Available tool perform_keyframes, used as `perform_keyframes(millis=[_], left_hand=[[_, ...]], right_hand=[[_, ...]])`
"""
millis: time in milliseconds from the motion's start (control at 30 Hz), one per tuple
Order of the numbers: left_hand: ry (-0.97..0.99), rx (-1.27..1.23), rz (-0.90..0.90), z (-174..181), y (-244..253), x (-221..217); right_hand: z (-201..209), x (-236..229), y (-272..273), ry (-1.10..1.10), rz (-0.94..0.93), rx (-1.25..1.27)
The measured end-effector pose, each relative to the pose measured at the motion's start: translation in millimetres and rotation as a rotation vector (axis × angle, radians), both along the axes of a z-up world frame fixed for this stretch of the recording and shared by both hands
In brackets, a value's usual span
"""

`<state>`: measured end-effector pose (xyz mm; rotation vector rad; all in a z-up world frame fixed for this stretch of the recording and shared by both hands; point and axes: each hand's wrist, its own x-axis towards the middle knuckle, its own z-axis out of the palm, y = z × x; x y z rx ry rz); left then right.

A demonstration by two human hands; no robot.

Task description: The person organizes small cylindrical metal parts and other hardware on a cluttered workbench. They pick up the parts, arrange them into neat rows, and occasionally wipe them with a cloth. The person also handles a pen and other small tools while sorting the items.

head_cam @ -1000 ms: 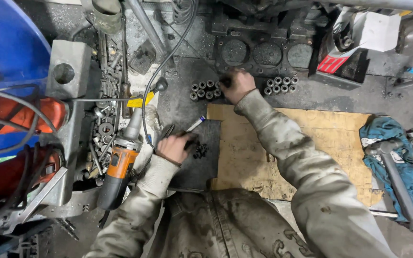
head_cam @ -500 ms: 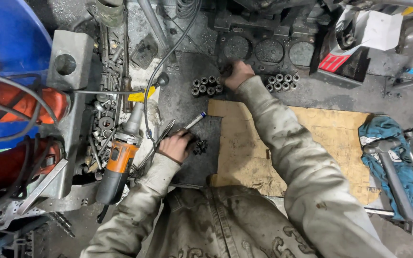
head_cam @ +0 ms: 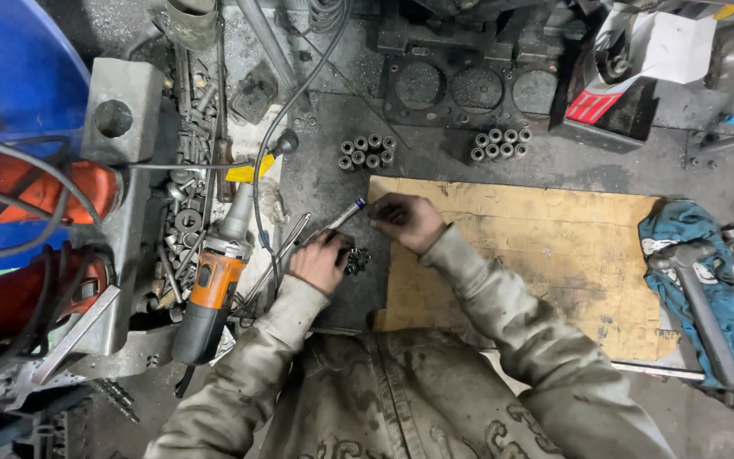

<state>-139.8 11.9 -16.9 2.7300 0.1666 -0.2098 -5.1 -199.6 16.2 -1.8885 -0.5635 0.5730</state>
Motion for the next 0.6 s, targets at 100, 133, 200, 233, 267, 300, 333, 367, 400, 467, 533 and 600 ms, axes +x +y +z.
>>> perform_keyframes(millis=[100, 133, 200, 233, 267, 300, 333, 367, 400, 467, 533, 600], left_hand=[[-0.006, -0.074, 0.006, 5, -2, 4], [-0.006, -0.074, 0.000, 13, -3, 6], [-0.082, -0.212, -0.007, 29, -6, 8], [-0.083, -0.211, -0.009, 37, -9, 11], [-0.174, -0.153, 0.024, 44, -12, 11], [-0.264, -0.094, 0.056, 52, -16, 11], [-0.265, -0.093, 0.061, 57, -16, 14], [-0.331, -0.148, 0.061, 61, -17, 16], [-0.399, -0.206, 0.057, 66, -18, 19], [-0.433, -0.221, 0.047, 63, -20, 22], [-0.465, -0.237, 0.036, 65, -24, 25], [-0.447, -0.273, 0.069, 72, -28, 26]], right_hand=[[-14, -24, 3, 0.033, 0.006, -0.040], [-18, -28, 2, 0.033, 0.000, -0.040], [-26, -37, 4, 0.097, 0.052, -0.019], [-35, -38, 5, 0.097, 0.051, -0.017], [-43, -39, 5, 0.169, 0.003, 0.042], [-52, -42, 6, 0.240, -0.045, 0.101], [-47, -40, 8, 0.240, -0.041, 0.102], [-43, -39, 10, 0.380, -0.073, 0.165], [-38, -37, 11, 0.518, -0.109, 0.227], [-32, -35, 13, 0.620, -0.153, 0.341], [-30, -32, 14, 0.722, -0.198, 0.458], [-32, -32, 13, 0.610, -0.175, 0.540]])
